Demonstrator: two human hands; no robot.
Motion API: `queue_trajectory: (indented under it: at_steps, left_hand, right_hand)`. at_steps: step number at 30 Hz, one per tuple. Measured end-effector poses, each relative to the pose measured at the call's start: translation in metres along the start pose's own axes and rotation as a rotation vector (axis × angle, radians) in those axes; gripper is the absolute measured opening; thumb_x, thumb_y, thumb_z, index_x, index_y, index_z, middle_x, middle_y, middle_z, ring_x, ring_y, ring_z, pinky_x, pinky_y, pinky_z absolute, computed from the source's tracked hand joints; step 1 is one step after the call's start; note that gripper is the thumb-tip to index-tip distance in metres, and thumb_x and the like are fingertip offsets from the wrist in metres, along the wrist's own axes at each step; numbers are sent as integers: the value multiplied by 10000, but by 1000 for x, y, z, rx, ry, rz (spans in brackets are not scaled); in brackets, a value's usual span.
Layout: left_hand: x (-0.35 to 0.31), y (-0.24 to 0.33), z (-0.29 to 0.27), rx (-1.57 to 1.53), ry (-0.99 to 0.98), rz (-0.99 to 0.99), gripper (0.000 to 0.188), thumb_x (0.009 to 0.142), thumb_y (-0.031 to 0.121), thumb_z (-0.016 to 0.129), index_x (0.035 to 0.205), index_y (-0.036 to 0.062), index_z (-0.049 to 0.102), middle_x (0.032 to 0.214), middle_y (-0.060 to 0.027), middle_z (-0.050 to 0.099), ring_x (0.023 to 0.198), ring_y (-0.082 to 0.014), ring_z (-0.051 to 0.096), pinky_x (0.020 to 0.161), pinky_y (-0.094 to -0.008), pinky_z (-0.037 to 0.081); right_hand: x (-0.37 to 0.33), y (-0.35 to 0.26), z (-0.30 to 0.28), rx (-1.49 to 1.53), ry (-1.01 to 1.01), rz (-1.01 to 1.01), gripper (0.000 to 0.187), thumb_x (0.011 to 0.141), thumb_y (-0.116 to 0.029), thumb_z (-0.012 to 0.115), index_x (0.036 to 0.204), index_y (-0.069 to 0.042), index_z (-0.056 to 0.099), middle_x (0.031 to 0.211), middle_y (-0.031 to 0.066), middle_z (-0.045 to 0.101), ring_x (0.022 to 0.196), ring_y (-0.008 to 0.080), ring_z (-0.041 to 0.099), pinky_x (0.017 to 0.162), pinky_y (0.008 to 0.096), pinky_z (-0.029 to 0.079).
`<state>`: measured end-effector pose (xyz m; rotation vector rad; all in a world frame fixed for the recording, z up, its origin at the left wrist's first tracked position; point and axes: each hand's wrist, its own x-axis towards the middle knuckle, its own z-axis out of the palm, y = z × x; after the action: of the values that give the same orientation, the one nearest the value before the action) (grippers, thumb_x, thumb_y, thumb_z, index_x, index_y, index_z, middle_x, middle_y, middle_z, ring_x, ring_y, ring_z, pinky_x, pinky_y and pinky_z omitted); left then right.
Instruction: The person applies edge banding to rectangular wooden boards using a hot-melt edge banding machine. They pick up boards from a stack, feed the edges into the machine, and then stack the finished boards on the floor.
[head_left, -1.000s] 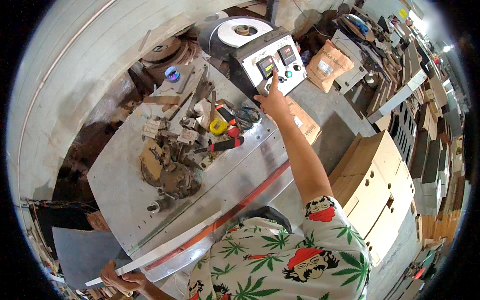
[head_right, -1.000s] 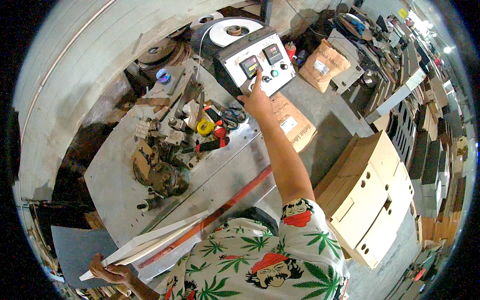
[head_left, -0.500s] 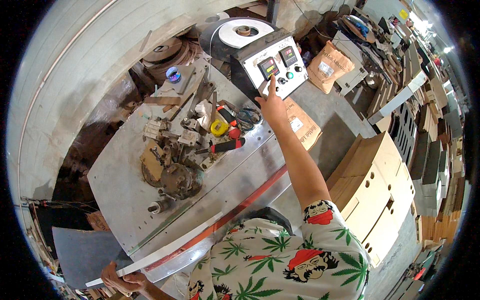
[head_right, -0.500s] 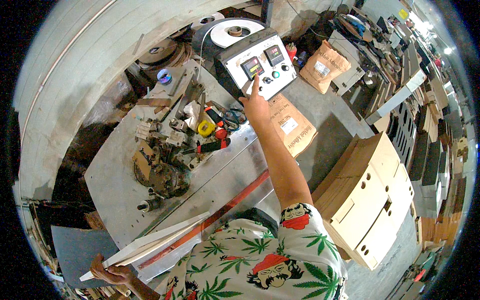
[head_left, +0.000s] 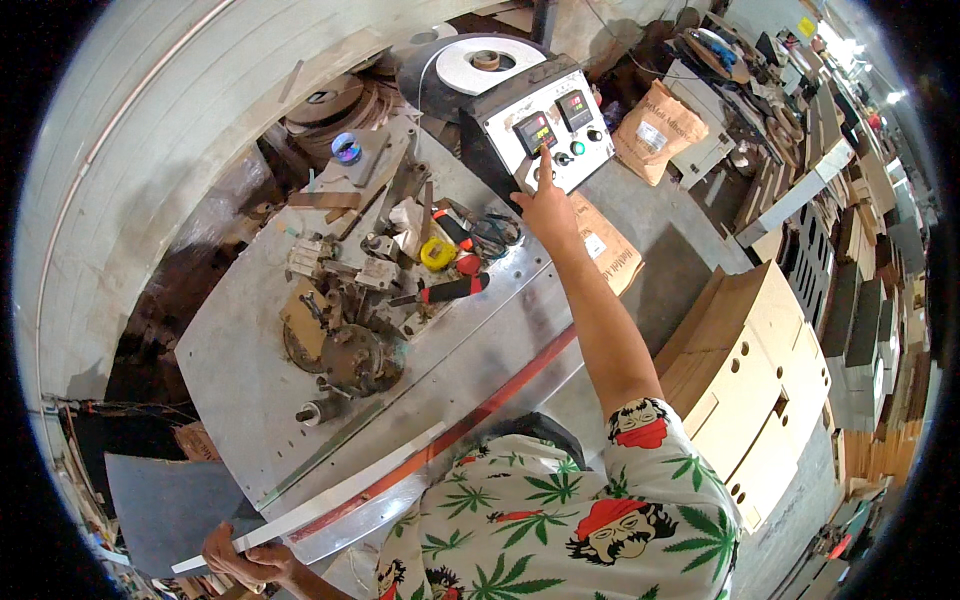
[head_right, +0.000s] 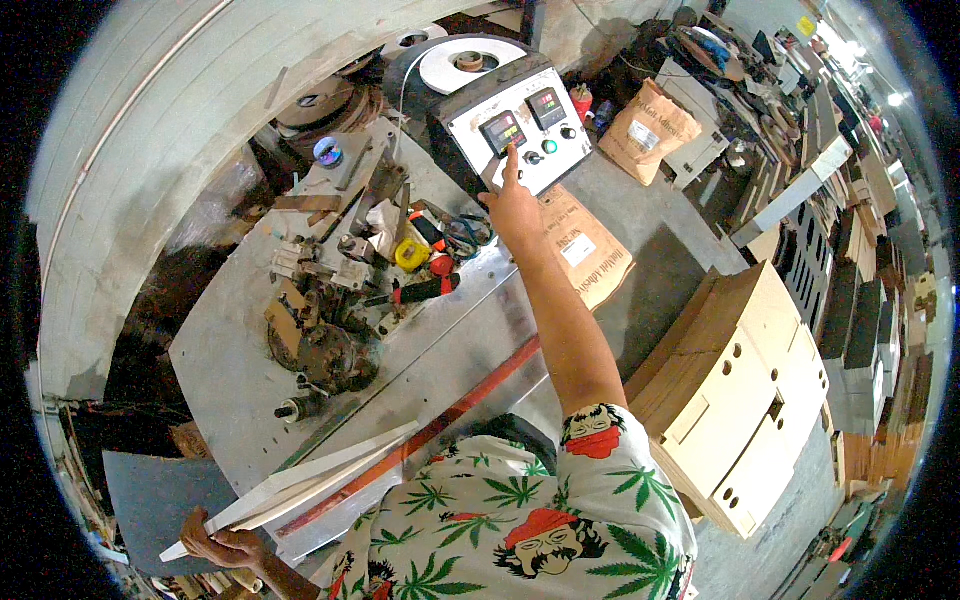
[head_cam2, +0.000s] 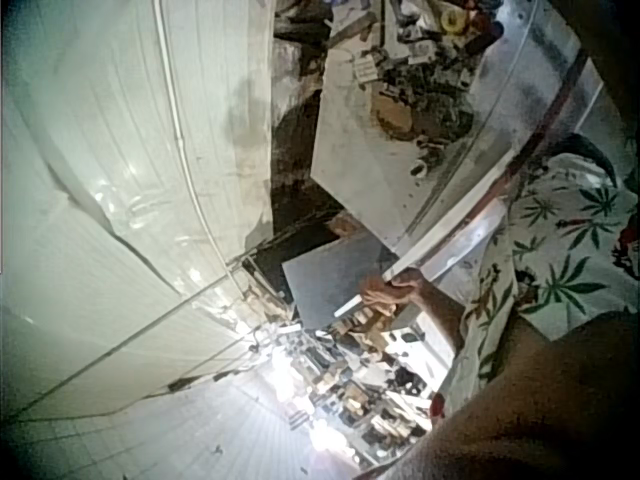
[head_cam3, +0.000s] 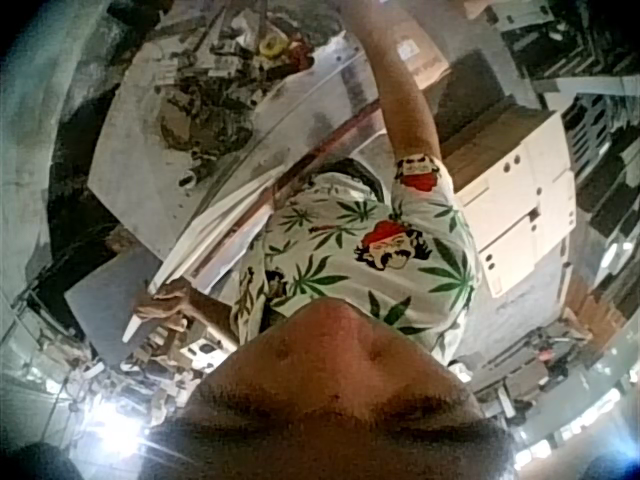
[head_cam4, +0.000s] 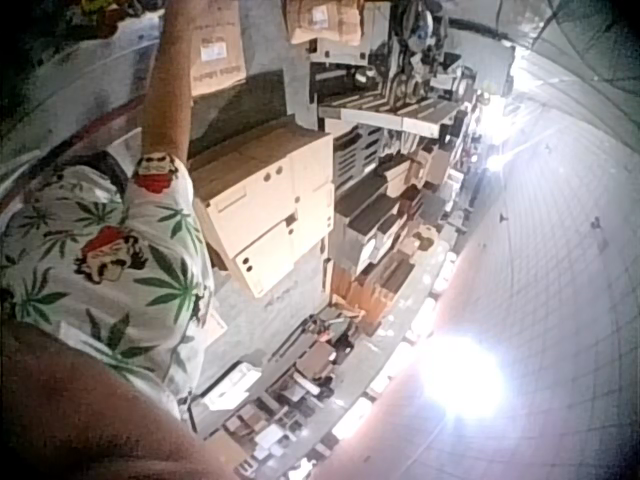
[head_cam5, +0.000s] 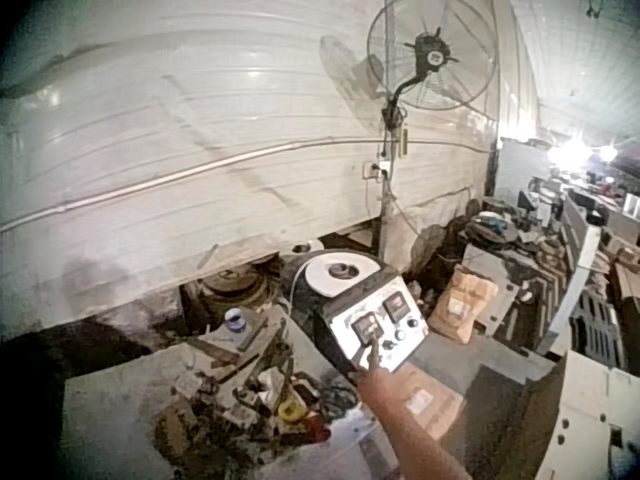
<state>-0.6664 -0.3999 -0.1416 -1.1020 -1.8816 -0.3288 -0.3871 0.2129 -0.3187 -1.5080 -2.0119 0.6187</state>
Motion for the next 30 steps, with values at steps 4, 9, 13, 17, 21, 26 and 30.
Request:
queue_trajectory:
  at_steps: [4,9,13,17,21,26,30]
  left_hand:
    - [7,12,1,10,31,8,475,1110,347,327,1142,3,654,1080,-170,661,997,-359,596,959,-542,415]
    - [-22,1,9,-52,14,-101,501,1093,381,364,1201,-18,647,1115,-199,666,1034,-382,603,1002,-580,415]
    - [-4,4,-30,-32,-109,-159,472,1024,422,426,1106,49,704,1101,-164,685,1075,-368,638,1051,-592,397]
    - [26,14,-52,-161,-97,-236,408,947,416,548,1048,80,756,1040,-120,717,1101,-351,656,1047,-552,407]
    - [7,28,-55,-365,-163,-366,366,1014,359,484,1102,120,747,1151,-99,702,1344,-330,565,1195,-579,280]
    - [11,63,-79,-381,-149,-589,463,1100,388,379,1093,115,752,1166,-82,718,1536,-358,343,1257,-612,27]
    - [9,72,-85,-419,-129,-697,477,1116,393,378,1068,117,764,1158,-63,737,1580,-365,261,1248,-637,-52]
  right_hand:
    - [3,2,-5,13,-83,50,1115,940,-234,757,1674,-150,-78,1015,298,744,923,482,731,832,551,572]
    - [24,29,20,-125,-126,65,952,998,-348,646,1679,-107,26,1000,310,731,957,510,700,863,551,542]
    - [-20,-15,20,-123,-192,24,479,1026,-324,595,1417,-49,616,1147,246,730,1064,379,701,901,468,550]
    - [-102,-16,68,606,-138,-169,382,1076,-228,580,1396,-21,617,1181,113,704,942,170,592,783,316,483]
    - [-215,-22,91,765,-449,-141,375,1065,-200,613,1379,5,634,902,8,611,723,98,500,646,286,428]
    - [-311,-42,128,642,-778,-257,433,1008,-177,663,1394,7,601,999,58,597,867,167,524,765,325,441]
    - [-333,-30,144,433,-828,-456,492,958,-156,703,1407,6,580,1114,103,587,998,231,527,875,369,440]
